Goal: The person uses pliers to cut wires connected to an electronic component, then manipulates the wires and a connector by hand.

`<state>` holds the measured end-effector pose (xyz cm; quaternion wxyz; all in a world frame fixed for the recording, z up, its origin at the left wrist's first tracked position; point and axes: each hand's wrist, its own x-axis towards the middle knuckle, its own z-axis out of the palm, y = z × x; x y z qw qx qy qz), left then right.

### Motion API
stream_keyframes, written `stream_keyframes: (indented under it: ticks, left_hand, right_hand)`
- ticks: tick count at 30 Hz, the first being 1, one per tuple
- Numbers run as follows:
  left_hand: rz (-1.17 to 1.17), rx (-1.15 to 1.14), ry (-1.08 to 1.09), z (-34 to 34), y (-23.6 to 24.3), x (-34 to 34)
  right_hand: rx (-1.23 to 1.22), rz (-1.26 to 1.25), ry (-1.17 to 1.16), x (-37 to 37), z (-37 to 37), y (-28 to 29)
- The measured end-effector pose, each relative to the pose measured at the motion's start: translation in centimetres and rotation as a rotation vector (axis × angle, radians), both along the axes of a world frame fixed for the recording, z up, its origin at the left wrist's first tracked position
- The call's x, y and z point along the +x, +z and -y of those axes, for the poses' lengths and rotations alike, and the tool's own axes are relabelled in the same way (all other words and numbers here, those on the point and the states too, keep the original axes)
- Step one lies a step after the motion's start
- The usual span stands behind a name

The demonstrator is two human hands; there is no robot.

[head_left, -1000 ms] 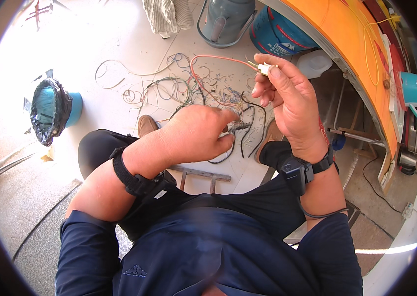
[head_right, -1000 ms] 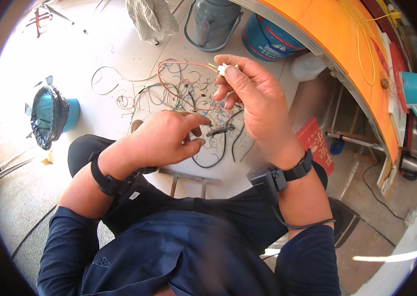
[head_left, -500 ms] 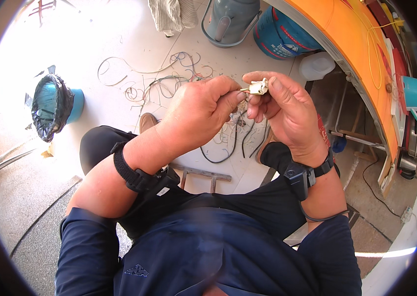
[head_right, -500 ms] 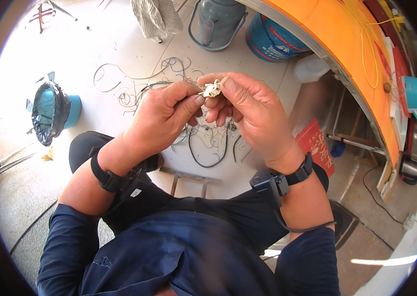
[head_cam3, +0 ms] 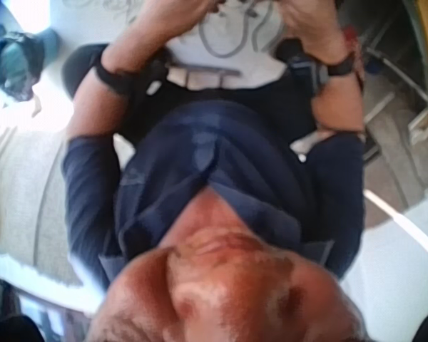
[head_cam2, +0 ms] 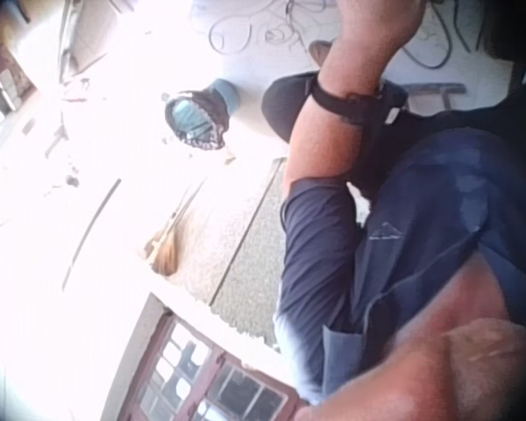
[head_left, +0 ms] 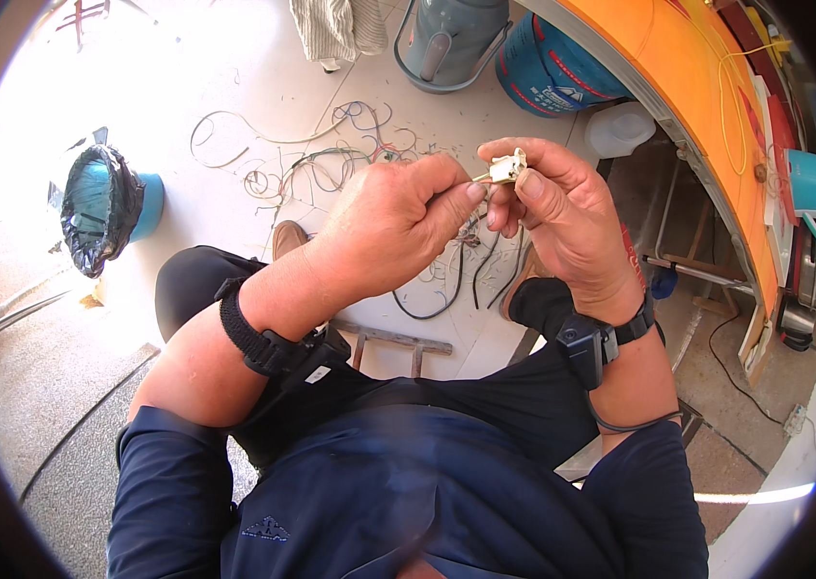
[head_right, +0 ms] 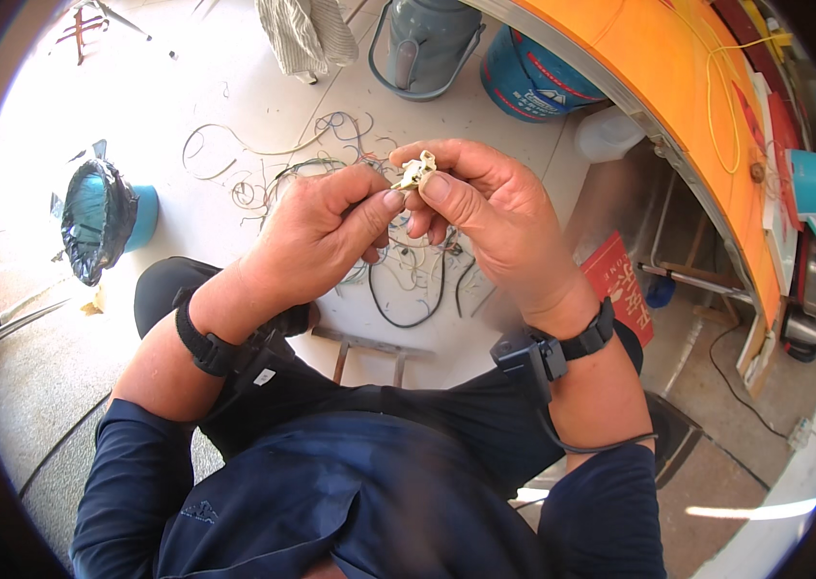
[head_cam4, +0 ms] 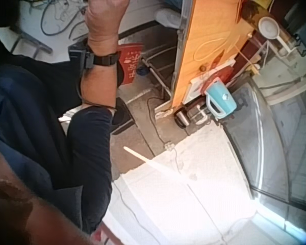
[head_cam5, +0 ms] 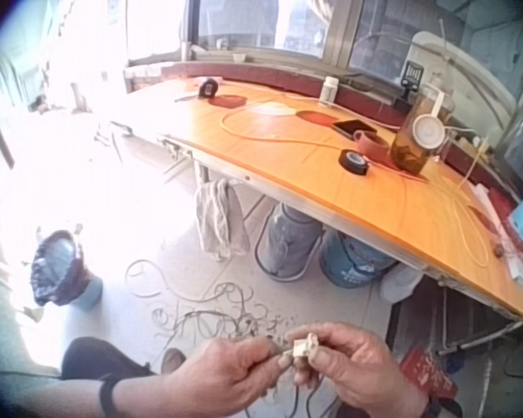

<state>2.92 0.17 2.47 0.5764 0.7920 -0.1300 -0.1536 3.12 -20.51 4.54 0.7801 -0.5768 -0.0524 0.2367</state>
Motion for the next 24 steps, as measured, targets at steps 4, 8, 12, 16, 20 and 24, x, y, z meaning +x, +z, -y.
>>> stream_keyframes:
  ticks: [4,8,12,16,20,24]
  left_hand:
    - [-0.018,0.02,-0.017,-0.2,0.1,0.0]
    - [0.026,0.02,-0.082,-0.4,0.1,0.1]
    - [-0.016,0.008,-0.087,-0.4,0.4,0.1]
    - [-0.088,0.005,-0.121,-0.5,0.6,0.0]
    - [-0.104,-0.019,-0.173,-0.6,0.6,0.0]
    - [-0.069,-0.052,-0.185,-0.6,0.7,0.0]
  right_hand:
    - [0.005,0.004,-0.004,0.0,0.0,0.0]
    - [-0.01,0.015,0.011,0.1,0.0,0.1]
    - [-0.025,0.01,0.014,0.1,-0.1,0.3]
    - [-0.092,0.0,0.003,0.2,0.0,0.0]
    - [-0.085,0.009,-0.013,0.3,0.3,-0.6]
    - [-0.027,0.033,-0.019,0.3,0.2,-1.0]
